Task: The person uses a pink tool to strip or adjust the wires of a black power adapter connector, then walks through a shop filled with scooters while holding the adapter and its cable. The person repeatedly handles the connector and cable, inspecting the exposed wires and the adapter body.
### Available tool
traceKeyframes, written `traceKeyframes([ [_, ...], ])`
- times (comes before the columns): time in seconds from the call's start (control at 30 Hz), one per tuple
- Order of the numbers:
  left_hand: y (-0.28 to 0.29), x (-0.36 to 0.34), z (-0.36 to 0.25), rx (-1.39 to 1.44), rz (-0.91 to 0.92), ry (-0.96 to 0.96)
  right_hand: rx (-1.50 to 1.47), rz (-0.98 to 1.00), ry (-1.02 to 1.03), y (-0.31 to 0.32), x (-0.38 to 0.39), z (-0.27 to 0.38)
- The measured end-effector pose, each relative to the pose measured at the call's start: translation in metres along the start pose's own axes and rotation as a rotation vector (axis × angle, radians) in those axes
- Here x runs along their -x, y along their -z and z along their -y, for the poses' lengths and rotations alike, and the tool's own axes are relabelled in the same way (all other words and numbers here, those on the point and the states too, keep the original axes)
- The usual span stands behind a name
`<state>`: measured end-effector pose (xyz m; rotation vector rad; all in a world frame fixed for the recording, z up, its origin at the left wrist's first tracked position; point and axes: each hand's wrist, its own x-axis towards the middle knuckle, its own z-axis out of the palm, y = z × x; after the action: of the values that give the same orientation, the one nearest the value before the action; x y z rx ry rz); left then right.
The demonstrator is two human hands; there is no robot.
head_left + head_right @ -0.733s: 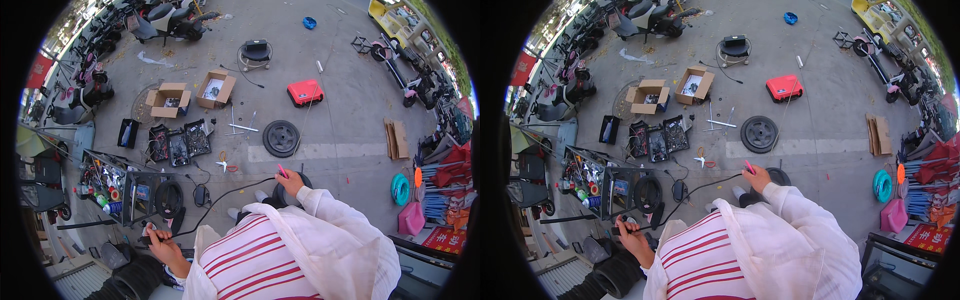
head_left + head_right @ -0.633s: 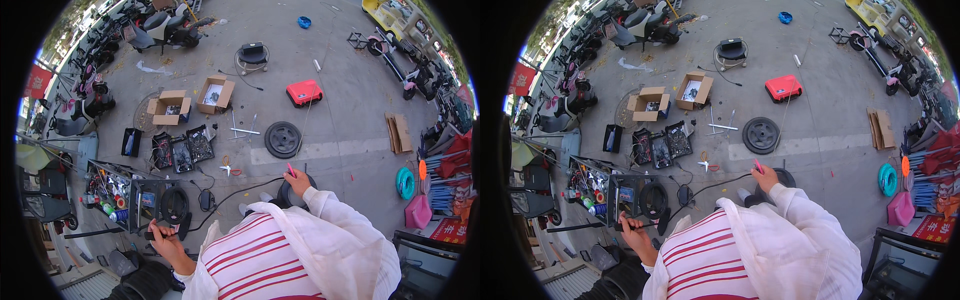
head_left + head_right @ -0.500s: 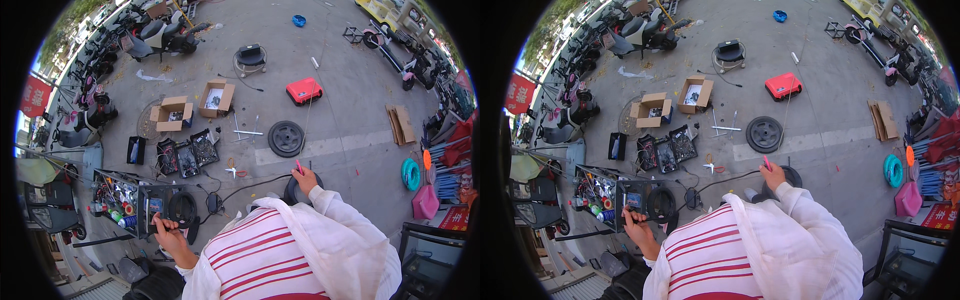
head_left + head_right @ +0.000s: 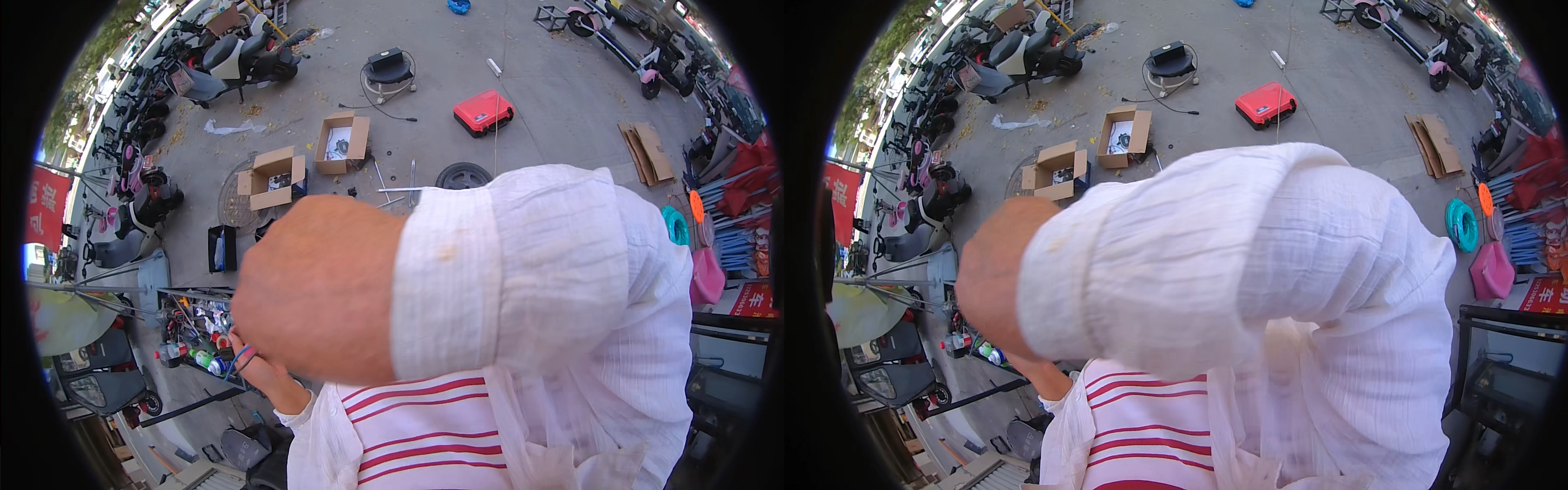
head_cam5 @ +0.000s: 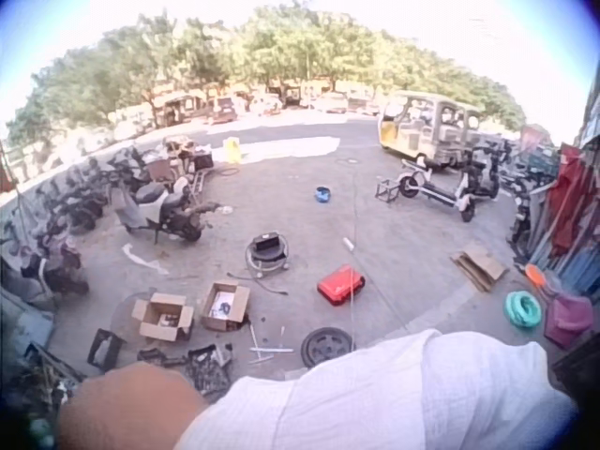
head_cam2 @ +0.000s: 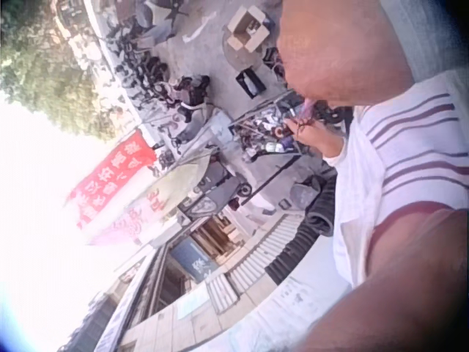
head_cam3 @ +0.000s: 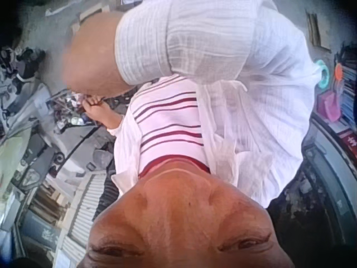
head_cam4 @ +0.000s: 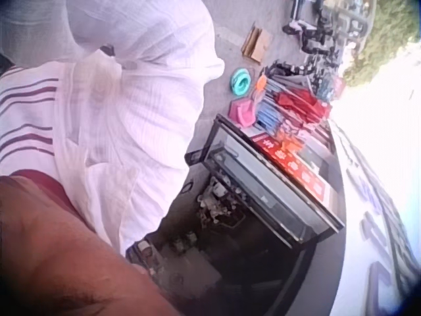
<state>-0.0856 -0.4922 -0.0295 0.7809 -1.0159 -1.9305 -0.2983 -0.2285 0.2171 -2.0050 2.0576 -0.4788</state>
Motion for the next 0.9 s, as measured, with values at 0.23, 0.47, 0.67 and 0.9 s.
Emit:
traceKeyframes([
  [0.23, 0.014, -0.016, -0.005, 0.018, 0.077, 0.019, 0.164, 0.129, 0.270, 0.007, -0.022, 0.061],
  [0.47, 0.013, -0.022, 0.000, 0.020, 0.112, 0.017, 0.169, 0.190, 0.189, 0.014, -0.007, 0.050],
  [0.67, 0.005, -0.032, 0.020, 0.013, 0.254, 0.028, 0.078, 0.130, -0.220, 0.020, 0.044, -0.010],
  [0.9, -0.109, -0.034, 0.064, -0.111, 0.110, 0.049, -0.316, -0.469, -1.012, -0.083, 0.185, -0.136],
])
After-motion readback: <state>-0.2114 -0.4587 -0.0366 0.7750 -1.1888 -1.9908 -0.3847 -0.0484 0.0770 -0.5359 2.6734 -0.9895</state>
